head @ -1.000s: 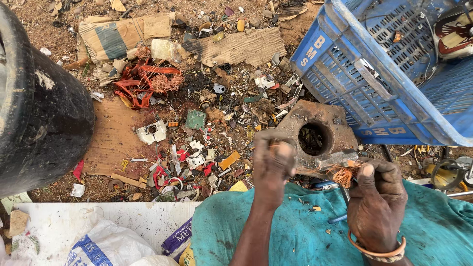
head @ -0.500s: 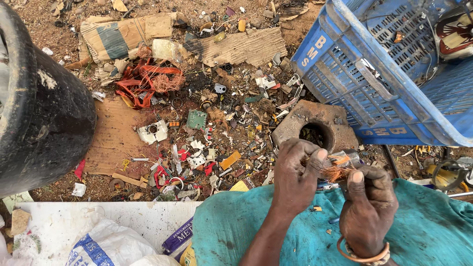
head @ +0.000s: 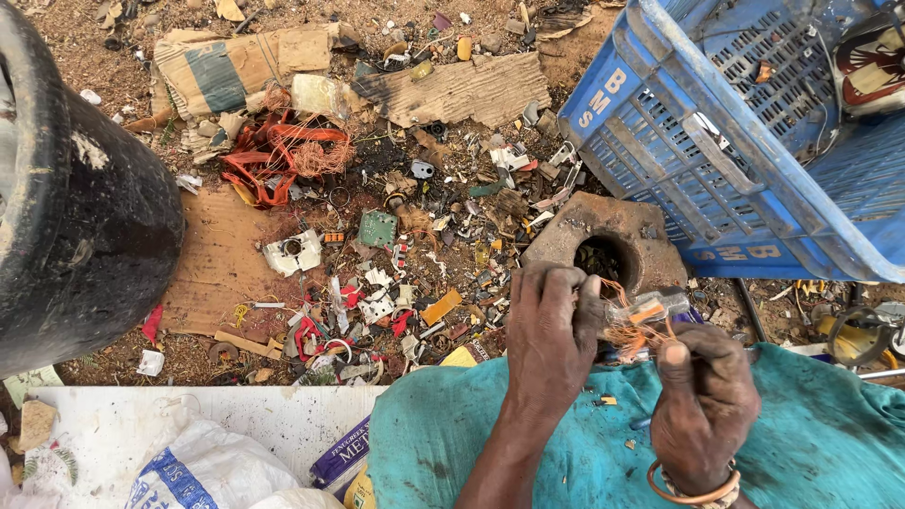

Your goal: The person sits on the ground and hammers coiled copper wire on a stone anvil with a hammer, then pulls the flattened wire apart by hand. They place processed copper wire into a white sack and reach into a blue basket for more scrap items.

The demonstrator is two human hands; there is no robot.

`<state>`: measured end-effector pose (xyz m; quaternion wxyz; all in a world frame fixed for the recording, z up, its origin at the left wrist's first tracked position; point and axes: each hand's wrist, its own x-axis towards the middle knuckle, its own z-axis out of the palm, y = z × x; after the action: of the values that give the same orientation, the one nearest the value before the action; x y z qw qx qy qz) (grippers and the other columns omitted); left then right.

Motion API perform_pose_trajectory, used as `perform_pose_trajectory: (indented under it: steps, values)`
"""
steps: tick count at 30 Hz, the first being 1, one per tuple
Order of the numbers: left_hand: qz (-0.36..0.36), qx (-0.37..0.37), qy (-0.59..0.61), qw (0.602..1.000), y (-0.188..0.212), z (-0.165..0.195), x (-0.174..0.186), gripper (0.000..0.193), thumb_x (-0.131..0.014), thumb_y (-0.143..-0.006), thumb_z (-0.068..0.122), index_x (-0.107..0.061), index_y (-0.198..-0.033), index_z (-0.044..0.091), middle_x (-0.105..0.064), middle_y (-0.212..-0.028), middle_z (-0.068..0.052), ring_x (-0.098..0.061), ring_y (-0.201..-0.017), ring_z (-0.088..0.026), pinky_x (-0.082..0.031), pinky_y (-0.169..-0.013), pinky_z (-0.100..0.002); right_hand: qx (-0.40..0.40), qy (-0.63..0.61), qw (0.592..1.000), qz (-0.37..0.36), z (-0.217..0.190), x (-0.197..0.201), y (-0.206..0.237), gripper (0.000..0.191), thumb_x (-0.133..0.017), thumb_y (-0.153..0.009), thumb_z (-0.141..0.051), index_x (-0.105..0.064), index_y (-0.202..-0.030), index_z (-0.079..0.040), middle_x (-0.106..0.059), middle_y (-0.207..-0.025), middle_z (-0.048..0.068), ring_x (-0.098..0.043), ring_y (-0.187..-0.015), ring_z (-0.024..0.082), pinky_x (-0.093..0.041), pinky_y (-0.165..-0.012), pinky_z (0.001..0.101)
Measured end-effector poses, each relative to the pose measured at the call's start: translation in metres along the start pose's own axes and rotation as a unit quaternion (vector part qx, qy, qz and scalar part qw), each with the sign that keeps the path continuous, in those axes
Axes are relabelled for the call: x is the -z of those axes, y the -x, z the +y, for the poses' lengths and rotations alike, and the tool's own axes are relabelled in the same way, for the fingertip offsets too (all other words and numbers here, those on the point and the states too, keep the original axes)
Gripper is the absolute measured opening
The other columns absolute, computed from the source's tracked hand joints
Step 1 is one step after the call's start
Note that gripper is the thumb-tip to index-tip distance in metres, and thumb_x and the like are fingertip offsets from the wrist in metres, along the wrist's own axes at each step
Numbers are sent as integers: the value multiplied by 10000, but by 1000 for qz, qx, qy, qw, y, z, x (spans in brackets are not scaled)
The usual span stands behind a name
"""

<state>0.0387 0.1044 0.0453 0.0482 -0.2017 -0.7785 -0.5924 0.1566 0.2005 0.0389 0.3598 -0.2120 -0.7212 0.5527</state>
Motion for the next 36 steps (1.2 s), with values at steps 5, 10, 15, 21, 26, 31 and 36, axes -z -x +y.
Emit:
perform_pose_trajectory:
  steps: [5, 10, 15, 21, 26, 31, 36]
  values:
    - [-17, 166, 234, 958, 1, -12, -1, 271, -560, -1106, 308, -558, -1158, 42, -617, -1143, -132, -638, -982, -209, -542, -807, -334, -2, -89, 996, -21, -2, -4, -3, 56, -624, -1110, -40, -587, -1109, 1, -656, -1150, 101, -576, -949, 77, -477, -866, 208]
    - [-76, 204, 543, 811, -4, -12, 5, 314, -590, -1041, 394, -520, -1102, 94, -589, -1353, 0, -694, -1143, -133, -530, -646, -242, -188, -354, 916, 23, -6, -2, -14, 188, -641, -1069, 14, -632, -1249, 68, -604, -877, 56, -539, -823, 77, -486, -851, 228]
    - [-99, 224, 540, 805, 2, -13, 7, 256, -578, -1091, 363, -530, -1113, 112, -711, -1035, -82, -680, -961, -141, -512, -657, -243, -174, -170, 970, -6, -10, 0, -23, 252, -667, -1016, 67, -596, -1252, 14, -687, -1068, 95, -607, -868, 91, -466, -733, 222]
    - [-63, 233, 621, 746, 1, -22, 2, 223, -626, -1125, 301, -542, -1114, 95, -562, -823, -9, -618, -861, -131, -472, -627, -236, -240, -265, 934, -12, -20, -1, -35, 359, -624, -962, 85, -614, -1317, 36, -713, -1165, 128, -684, -1075, 175, -547, -961, 295]
    - [-88, 155, 397, 900, -8, -12, 18, 267, -795, -926, 207, -626, -1101, 97, -649, -962, -11, -605, -838, -112, -529, -691, -285, -266, -337, 903, 7, -27, -5, -34, 263, -609, -1004, 78, -615, -1266, 53, -704, -1181, 154, -681, -1118, 188, -538, -1044, 345]
    - [-222, 111, 138, 959, -13, 0, 34, 230, -824, -900, 222, -775, -1084, 93, -687, -908, -48, -660, -717, -157, -530, -592, -306, -227, -275, 934, -32, -28, -1, -40, 241, -604, -988, 46, -614, -1228, 56, -708, -1150, 157, -700, -1077, 200, -567, -992, 362]
    - [-133, -31, 98, 986, -15, 0, 34, 173, -770, -955, 149, -698, -1094, 75, -675, -1054, -92, -714, -851, -231, -584, -696, -348, -202, -142, 966, -72, -22, 1, -38, 355, -707, -951, 29, -630, -1295, 76, -687, -1107, 139, -658, -984, 150, -548, -875, 279]
